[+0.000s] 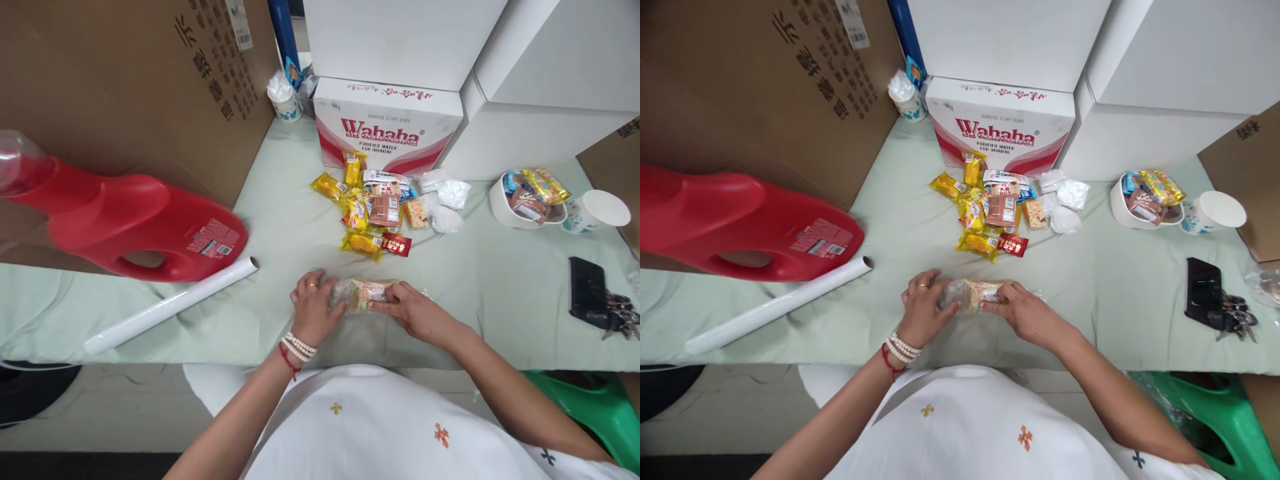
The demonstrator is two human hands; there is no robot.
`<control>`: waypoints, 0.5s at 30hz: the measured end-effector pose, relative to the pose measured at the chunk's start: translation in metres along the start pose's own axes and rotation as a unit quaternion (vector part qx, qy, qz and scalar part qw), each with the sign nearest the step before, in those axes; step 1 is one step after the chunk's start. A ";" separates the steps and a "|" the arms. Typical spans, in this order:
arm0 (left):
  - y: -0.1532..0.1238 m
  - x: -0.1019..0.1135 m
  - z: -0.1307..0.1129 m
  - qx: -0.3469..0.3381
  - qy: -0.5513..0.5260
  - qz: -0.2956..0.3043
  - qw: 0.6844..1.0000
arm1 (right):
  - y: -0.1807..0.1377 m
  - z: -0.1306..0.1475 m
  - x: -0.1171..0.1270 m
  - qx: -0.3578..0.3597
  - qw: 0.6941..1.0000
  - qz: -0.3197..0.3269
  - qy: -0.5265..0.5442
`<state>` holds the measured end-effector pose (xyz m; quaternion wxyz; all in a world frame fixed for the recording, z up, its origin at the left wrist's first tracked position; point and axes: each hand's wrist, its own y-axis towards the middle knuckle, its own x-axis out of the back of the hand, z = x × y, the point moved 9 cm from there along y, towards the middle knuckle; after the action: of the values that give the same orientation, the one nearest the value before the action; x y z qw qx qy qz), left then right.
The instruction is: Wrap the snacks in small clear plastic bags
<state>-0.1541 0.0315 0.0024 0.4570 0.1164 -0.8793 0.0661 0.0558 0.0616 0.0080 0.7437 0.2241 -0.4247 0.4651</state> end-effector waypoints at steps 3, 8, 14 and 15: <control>-0.004 -0.001 -0.012 0.015 -0.109 0.045 0.993 | 0.003 0.002 0.001 -0.001 1.000 0.009 0.013; -0.003 -0.023 -0.057 -0.028 -0.224 0.111 0.968 | 0.009 0.009 0.009 0.008 1.000 -0.001 0.028; -0.001 -0.053 -0.082 -0.086 0.055 0.107 0.989 | -0.010 -0.018 0.032 -0.091 0.975 -0.180 0.096; -0.001 -0.054 -0.081 -0.082 0.082 0.109 0.987 | -0.020 -0.029 0.036 -0.150 0.961 -0.226 0.057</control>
<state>-0.0602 0.0565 0.0046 0.5255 -0.0234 -0.8489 0.0528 0.0930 0.0915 0.0235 0.8776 0.1733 -0.3846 0.2277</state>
